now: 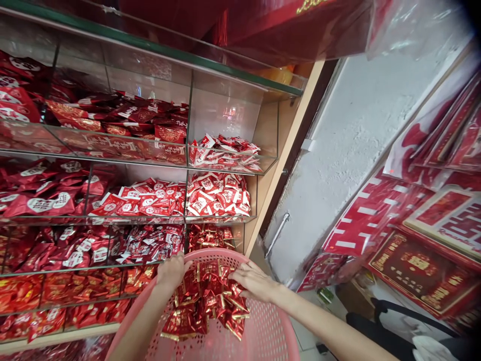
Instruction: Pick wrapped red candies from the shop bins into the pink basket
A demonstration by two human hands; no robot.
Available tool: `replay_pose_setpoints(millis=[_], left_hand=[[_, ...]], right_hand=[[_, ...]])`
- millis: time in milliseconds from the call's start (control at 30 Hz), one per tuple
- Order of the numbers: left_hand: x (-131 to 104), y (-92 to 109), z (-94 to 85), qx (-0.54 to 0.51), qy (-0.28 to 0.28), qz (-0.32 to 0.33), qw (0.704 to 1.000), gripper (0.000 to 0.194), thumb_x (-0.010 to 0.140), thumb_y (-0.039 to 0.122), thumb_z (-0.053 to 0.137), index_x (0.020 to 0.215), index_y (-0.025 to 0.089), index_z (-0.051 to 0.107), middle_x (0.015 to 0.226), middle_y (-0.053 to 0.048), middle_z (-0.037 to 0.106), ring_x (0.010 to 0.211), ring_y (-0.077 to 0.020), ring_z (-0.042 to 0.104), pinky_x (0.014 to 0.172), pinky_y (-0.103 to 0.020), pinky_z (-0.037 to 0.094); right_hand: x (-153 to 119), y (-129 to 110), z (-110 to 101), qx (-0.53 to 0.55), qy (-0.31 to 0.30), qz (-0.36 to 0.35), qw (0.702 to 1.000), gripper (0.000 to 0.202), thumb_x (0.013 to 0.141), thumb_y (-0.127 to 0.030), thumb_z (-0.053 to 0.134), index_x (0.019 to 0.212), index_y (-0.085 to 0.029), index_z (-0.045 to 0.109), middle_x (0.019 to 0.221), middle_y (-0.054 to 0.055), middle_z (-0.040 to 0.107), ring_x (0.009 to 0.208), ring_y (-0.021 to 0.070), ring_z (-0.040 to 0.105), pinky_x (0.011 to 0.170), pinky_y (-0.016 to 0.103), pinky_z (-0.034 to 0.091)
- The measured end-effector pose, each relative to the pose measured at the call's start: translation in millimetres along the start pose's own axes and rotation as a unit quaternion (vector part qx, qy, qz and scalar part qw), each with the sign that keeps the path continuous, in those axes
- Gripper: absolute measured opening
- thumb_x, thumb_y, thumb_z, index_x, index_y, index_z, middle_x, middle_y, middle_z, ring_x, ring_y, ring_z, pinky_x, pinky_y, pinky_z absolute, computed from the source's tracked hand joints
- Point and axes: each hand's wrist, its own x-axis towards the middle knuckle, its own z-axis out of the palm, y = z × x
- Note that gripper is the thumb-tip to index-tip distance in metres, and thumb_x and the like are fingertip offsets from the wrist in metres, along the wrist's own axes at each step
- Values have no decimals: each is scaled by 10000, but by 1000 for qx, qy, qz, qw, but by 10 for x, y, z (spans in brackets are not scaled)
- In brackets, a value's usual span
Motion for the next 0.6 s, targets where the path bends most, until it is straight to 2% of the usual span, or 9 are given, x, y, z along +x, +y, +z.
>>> replay_pose_setpoints(millis=[267,400,500,600], left_hand=[[-146,-69,-42,-2,-25,0,1000,475,871,421,278,1096,73,510,927,-170,645,873,-285,612,698,-359,460],[-214,-105,2,2,-42,-10,999,477,874,423,268,1090,73,510,947,-180,634,875,-281,613,700,-354,456],[-254,-137,44,9,-36,-12,999,457,874,407,283,1088,73,510,944,-183,634,883,-280,614,700,-344,457],[-290,-166,61,12,-28,-12,999,486,878,411,264,1112,52,494,939,-192,633,857,-279,621,688,-350,463]], right_hand=[[-2,-70,151,-23,28,6,999,444,789,-238,555,1214,-226,428,1085,56,565,1025,195,459,886,314,330],[34,-135,263,-52,53,23,997,392,826,-162,462,1213,-209,430,1066,63,578,1008,192,471,872,323,351],[73,-186,365,-61,71,42,995,404,842,-102,381,1227,-214,422,1082,64,575,1012,184,474,881,334,352],[81,-246,426,-41,75,50,995,453,828,-80,379,1257,-225,400,1130,62,556,1055,175,462,918,338,332]])
